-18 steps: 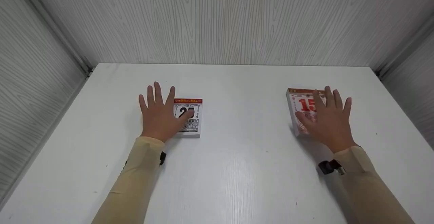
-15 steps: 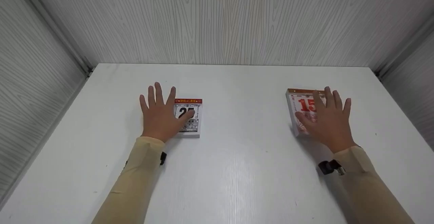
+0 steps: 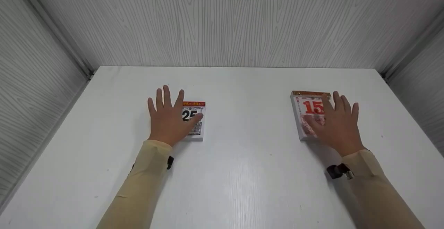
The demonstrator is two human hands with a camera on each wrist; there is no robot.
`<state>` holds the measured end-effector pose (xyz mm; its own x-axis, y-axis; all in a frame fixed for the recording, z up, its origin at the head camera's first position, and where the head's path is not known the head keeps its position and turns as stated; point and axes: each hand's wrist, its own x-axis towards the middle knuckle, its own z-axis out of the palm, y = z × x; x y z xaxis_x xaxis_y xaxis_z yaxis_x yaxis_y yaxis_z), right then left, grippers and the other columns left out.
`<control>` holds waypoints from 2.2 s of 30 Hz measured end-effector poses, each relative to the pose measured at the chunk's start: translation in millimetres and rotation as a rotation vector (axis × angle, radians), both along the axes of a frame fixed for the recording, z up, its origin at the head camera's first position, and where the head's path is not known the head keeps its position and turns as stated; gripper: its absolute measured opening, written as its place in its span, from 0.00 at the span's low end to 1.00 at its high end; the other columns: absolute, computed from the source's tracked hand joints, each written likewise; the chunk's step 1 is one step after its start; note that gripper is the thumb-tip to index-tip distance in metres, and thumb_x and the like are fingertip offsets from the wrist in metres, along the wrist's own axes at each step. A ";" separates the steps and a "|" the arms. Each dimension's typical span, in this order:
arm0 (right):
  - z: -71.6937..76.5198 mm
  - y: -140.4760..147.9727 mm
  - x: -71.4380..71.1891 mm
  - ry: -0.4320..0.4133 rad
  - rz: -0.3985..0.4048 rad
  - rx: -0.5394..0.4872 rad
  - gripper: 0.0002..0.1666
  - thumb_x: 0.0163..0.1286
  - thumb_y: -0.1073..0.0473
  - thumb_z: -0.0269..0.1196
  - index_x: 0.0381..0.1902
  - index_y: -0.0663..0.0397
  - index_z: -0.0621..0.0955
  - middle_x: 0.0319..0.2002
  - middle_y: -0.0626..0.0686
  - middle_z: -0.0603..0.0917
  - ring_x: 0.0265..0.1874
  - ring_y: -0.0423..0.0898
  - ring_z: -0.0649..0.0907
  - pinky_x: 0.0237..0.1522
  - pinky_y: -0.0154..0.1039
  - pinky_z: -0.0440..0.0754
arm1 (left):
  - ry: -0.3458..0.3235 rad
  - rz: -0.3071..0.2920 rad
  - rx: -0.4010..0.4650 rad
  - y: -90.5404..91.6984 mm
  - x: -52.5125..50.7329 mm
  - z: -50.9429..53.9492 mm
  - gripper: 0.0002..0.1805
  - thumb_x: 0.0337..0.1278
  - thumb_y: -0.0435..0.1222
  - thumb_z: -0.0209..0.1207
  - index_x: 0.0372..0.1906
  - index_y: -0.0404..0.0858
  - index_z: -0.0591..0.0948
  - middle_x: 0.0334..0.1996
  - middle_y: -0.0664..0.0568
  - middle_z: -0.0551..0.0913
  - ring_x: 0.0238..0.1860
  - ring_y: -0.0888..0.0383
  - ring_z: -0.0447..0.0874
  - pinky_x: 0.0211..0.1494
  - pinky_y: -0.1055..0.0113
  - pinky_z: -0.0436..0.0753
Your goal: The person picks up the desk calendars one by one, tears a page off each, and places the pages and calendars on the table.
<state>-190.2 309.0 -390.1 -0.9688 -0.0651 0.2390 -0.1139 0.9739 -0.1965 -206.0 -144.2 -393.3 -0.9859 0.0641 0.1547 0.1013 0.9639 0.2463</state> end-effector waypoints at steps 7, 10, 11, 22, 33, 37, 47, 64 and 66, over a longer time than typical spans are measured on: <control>-2.3 2.0 -1.1 -0.012 0.004 -0.011 0.51 0.74 0.38 0.60 0.77 0.70 0.60 0.75 0.79 0.55 0.73 0.77 0.56 0.71 0.79 0.44 | -0.011 -0.009 0.012 4.6 -0.3 -2.1 0.52 0.64 0.69 0.52 0.83 0.43 0.55 0.82 0.32 0.40 0.83 0.35 0.35 0.80 0.35 0.36; -1.5 2.3 -1.5 -0.041 -0.001 -0.043 0.50 0.75 0.39 0.60 0.77 0.70 0.60 0.75 0.79 0.55 0.73 0.78 0.57 0.72 0.78 0.46 | -0.010 -0.012 0.017 7.0 -0.4 -1.4 0.52 0.64 0.69 0.53 0.83 0.43 0.56 0.82 0.32 0.42 0.83 0.35 0.35 0.80 0.35 0.36; -1.0 2.3 -1.7 -0.056 -0.004 -0.058 0.49 0.75 0.40 0.60 0.77 0.70 0.60 0.75 0.79 0.55 0.73 0.78 0.57 0.72 0.77 0.47 | -0.012 -0.016 0.023 8.2 -0.3 -0.7 0.52 0.64 0.69 0.52 0.83 0.43 0.56 0.82 0.32 0.42 0.83 0.35 0.35 0.80 0.35 0.36; 6.5 11.1 -13.7 -0.245 -0.057 -0.182 0.42 0.78 0.47 0.57 0.74 0.75 0.63 0.71 0.80 0.60 0.68 0.77 0.63 0.66 0.75 0.65 | 0.018 -0.118 0.253 54.6 9.1 10.9 0.40 0.70 0.58 0.57 0.77 0.39 0.68 0.78 0.38 0.62 0.79 0.42 0.56 0.81 0.49 0.58; 2.0 23.0 -18.5 -0.315 -0.077 -0.210 0.36 0.77 0.52 0.54 0.71 0.74 0.65 0.66 0.83 0.63 0.61 0.77 0.70 0.63 0.75 0.69 | -0.284 -0.279 0.678 119.9 25.5 15.3 0.27 0.72 0.51 0.60 0.70 0.46 0.76 0.65 0.49 0.79 0.64 0.52 0.79 0.66 0.56 0.78; -1.1 22.4 -19.0 -0.326 -0.061 -0.213 0.30 0.77 0.53 0.54 0.66 0.72 0.72 0.64 0.81 0.66 0.57 0.73 0.73 0.63 0.74 0.70 | -0.360 -0.323 0.732 135.6 29.3 15.0 0.25 0.72 0.49 0.60 0.68 0.46 0.77 0.63 0.48 0.81 0.63 0.52 0.80 0.65 0.57 0.79; -1.3 23.1 -18.7 -0.341 -0.030 -0.221 0.29 0.78 0.54 0.58 0.65 0.73 0.75 0.62 0.78 0.73 0.62 0.73 0.73 0.65 0.71 0.69 | -0.384 -0.301 0.757 145.5 29.0 5.7 0.24 0.70 0.45 0.60 0.66 0.44 0.78 0.60 0.48 0.82 0.60 0.54 0.82 0.63 0.57 0.80; -1.1 -23.2 0.2 -0.347 0.005 -0.201 0.28 0.73 0.50 0.65 0.62 0.65 0.79 0.59 0.74 0.74 0.53 0.66 0.78 0.62 0.67 0.76 | -0.432 -0.341 0.741 167.2 39.9 -2.9 0.22 0.67 0.42 0.63 0.64 0.43 0.80 0.56 0.49 0.83 0.55 0.56 0.84 0.60 0.57 0.82; -0.5 -29.1 3.0 -0.362 0.004 -0.205 0.28 0.73 0.50 0.66 0.62 0.64 0.79 0.59 0.73 0.73 0.51 0.65 0.78 0.60 0.65 0.77 | -0.427 -0.345 0.729 169.2 41.0 -3.4 0.22 0.67 0.42 0.64 0.64 0.45 0.81 0.56 0.50 0.84 0.55 0.55 0.84 0.60 0.57 0.82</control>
<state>-187.2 279.8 -390.6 -0.9925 -0.0556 -0.1087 -0.0056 0.9100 -0.4145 -165.0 25.0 -396.7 -0.9131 0.3950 -0.1013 0.1152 0.4881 0.8652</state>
